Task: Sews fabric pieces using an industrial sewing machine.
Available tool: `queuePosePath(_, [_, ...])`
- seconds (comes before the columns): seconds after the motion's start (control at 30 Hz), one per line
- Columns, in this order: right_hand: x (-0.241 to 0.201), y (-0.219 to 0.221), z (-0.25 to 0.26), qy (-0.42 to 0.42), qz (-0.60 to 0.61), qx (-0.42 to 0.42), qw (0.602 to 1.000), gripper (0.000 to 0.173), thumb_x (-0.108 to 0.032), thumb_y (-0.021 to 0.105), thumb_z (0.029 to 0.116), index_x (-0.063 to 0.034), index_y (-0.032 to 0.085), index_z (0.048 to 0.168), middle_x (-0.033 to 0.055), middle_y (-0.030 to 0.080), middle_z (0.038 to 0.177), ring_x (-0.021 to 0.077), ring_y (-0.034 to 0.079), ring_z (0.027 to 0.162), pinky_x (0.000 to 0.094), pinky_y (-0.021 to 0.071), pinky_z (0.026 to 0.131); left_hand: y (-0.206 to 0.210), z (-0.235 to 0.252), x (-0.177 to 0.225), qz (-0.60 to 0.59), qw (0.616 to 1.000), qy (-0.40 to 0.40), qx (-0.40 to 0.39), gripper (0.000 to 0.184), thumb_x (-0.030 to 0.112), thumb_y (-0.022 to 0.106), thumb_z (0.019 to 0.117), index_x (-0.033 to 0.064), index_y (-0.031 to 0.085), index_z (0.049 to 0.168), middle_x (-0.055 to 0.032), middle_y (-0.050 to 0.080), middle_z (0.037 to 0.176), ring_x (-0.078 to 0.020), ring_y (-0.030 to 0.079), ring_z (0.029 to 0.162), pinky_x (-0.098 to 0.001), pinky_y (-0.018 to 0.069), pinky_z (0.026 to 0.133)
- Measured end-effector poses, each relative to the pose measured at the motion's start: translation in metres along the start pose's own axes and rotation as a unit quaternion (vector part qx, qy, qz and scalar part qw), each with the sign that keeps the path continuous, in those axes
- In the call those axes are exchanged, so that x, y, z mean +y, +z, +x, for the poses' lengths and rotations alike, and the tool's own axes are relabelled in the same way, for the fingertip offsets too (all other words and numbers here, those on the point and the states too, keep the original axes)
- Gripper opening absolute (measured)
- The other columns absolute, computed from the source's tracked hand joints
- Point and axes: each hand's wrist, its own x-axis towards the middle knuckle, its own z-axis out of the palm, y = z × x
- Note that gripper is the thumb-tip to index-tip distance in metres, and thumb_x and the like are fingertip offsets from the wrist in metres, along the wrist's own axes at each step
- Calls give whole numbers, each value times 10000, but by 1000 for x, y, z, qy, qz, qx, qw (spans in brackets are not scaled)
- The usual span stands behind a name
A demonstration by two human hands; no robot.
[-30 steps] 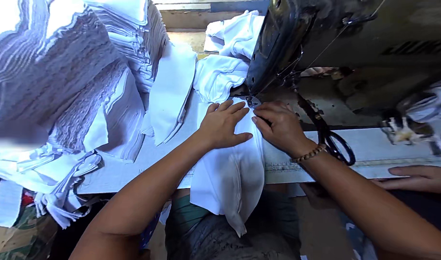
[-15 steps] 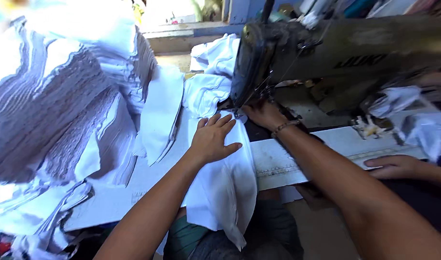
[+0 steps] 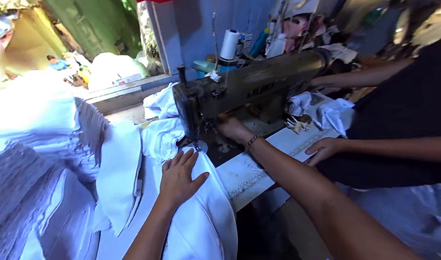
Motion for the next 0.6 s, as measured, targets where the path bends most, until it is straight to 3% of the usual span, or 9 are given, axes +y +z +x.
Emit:
queuePosePath(0.1, [-4,-7,-39,-107,-50,-84,989,230,-147,598,1035,12,641,1195,144,699,1063,184,678,914,386,564,845,3,0,-1,4,1000,12,26,799,750,441,909,211,570,1484,-11,491,1581,-313,387,1494,-645,261,1149])
queuePosePath(0.17, [5,-16,-61,-153,-101,-92,979,266,-240,613,1034,-41,701,1187,81,730,1090,117,690,974,349,557,920,5,0,-2,6,999,14,34,813,765,428,901,209,581,1475,-10,503,1573,-318,397,1488,-649,273,1139])
queuePosePath(0.2, [14,-19,-72,-168,-138,-57,974,283,-272,607,1034,-59,721,1181,75,735,1092,128,689,995,368,547,941,5,0,-2,6,999,16,38,819,768,427,898,204,587,1469,-14,512,1565,-323,405,1483,-654,280,1132])
queuePosePath(0.3, [59,-21,-99,-171,-255,113,945,324,-323,592,1020,-73,751,1152,111,732,1158,287,657,1159,551,452,1052,6,0,-1,8,999,18,44,823,766,423,891,198,595,1461,-19,530,1550,-330,418,1472,-667,285,1113])
queuePosePath(0.37, [89,-21,-113,-152,-263,177,936,351,-353,580,1020,-76,767,1125,107,726,1225,320,612,1265,590,406,1095,8,0,-4,9,998,24,59,833,778,409,889,195,609,1448,-23,543,1538,-341,431,1463,-675,291,1100])
queuePosePath(0.43, [100,-21,-120,-156,-254,183,937,352,-370,588,1012,-88,783,1092,91,723,1261,331,560,1347,603,374,1130,10,2,-5,10,997,27,66,841,789,397,886,196,613,1444,-25,548,1533,-340,438,1458,-680,296,1090])
queuePosePath(0.6, [99,-22,-119,-161,-277,148,936,345,-385,610,1001,-99,783,1084,97,705,1273,347,519,1374,596,372,1126,5,1,-1,6,999,17,47,821,755,435,893,180,601,1455,-47,542,1537,-351,419,1468,-684,278,1105])
